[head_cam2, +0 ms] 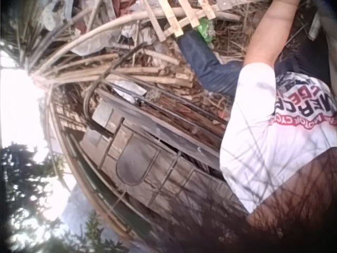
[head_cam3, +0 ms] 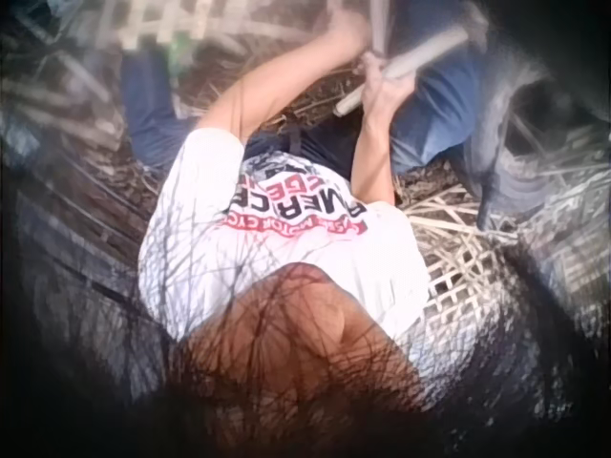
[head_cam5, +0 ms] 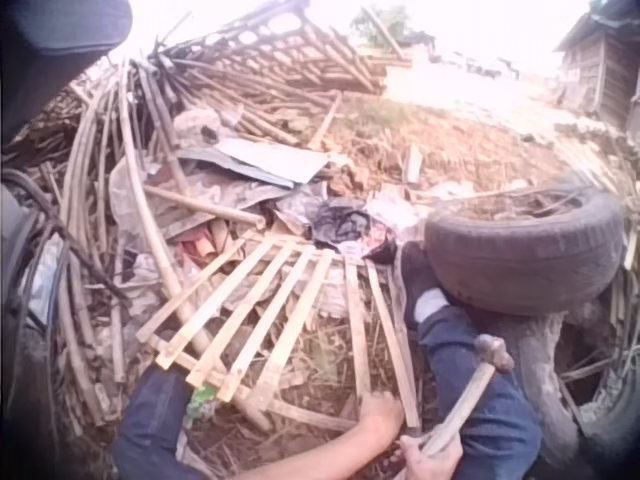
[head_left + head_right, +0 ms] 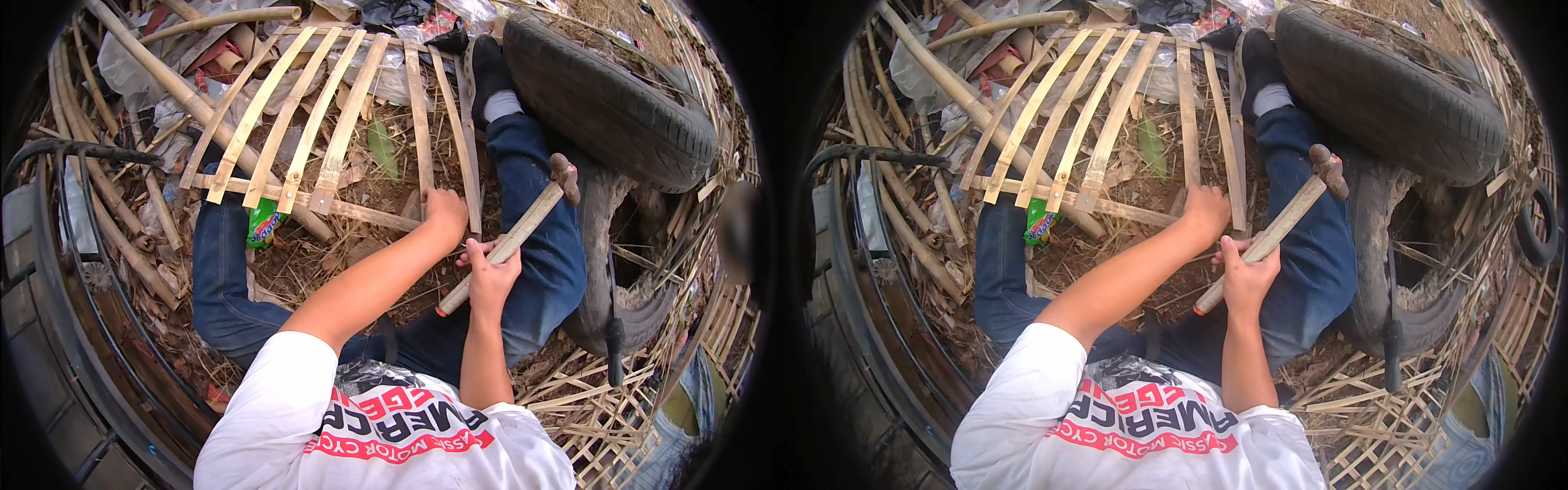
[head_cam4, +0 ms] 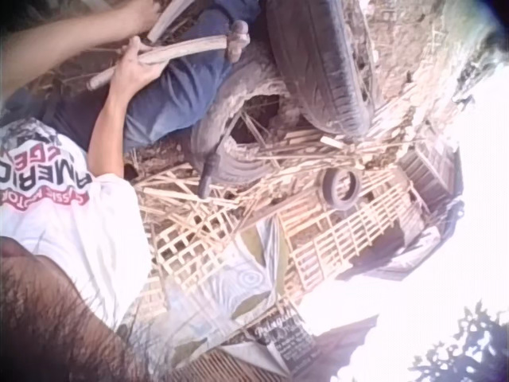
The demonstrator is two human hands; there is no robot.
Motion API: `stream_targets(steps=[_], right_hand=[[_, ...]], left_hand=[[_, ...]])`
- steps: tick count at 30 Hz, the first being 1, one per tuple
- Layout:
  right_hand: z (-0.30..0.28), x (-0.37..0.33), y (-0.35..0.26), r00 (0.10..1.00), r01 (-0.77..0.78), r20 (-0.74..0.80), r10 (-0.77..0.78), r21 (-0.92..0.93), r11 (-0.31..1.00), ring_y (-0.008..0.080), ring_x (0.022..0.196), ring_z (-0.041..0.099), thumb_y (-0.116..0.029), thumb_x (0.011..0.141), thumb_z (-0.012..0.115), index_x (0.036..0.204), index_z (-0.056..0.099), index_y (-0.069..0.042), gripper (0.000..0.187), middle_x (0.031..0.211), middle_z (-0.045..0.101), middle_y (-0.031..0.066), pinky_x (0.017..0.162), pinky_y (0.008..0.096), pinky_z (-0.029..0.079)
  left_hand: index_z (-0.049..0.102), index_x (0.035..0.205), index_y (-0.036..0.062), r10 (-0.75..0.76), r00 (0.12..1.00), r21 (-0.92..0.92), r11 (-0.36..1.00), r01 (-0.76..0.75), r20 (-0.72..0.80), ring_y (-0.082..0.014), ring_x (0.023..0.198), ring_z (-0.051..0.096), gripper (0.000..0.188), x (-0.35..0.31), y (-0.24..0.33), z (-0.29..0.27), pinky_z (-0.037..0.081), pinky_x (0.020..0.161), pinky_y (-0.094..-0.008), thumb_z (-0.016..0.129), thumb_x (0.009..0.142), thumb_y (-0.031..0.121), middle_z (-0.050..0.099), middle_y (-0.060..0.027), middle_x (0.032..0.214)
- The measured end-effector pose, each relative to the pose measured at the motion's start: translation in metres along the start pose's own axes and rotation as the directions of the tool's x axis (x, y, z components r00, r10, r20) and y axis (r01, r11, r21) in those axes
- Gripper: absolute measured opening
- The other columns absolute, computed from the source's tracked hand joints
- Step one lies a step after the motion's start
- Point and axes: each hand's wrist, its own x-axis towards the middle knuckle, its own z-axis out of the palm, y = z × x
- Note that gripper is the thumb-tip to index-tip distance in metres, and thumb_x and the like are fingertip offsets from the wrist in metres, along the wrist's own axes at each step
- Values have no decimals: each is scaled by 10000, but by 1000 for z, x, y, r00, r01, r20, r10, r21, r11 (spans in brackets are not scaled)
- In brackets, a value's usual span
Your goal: The person constructs a bamboo frame by hand and with a hammer, positioning small wooden slats across bamboo poles and driving nails through them to secure the lattice.
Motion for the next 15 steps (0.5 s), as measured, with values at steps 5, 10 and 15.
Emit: stream_targets(steps=[5, 10, 15], right_hand=[[-6, 1, -4, 999, 5, -39, -3, 33, 999, 149, 574, 617, 46, 834, 699, 1030, 438, 12, 328, 751, 587, 82, 516, 288, 560], [-7, 3, -1, 1000, -9, -22, 10, 40, 999, 150, 566, 623, 56, 835, 694, 1028, 427, 13, 332, 749, 597, 91, 521, 286, 565], [2, 0, 1, 998, -64, 6, 64, 66, 996, 149, 562, 622, 53, 830, 701, 1011, 429, 6, 330, 735, 595, 87, 519, 289, 563]], left_hand=[[669, 1140, 69, 264, 964, -115, 958, -262, 7, -269, 1125, 598, 302, 4, -23, 3, 444, 887, -459, 615, 860, 167, 626, -123, 1184], [612, 1074, 17, 42, 959, -191, 977, -99, -280, -296, 1120, 596, 473, -16, -52, -12, 450, 953, -476, 765, 744, 318, 631, -162, 1098], [492, 1224, 16, -184, 982, -324, 927, 190, 50, -325, 1053, 638, 764, -42, -67, 4, 482, 917, -492, 823, 702, 465, 631, -152, 1088]])
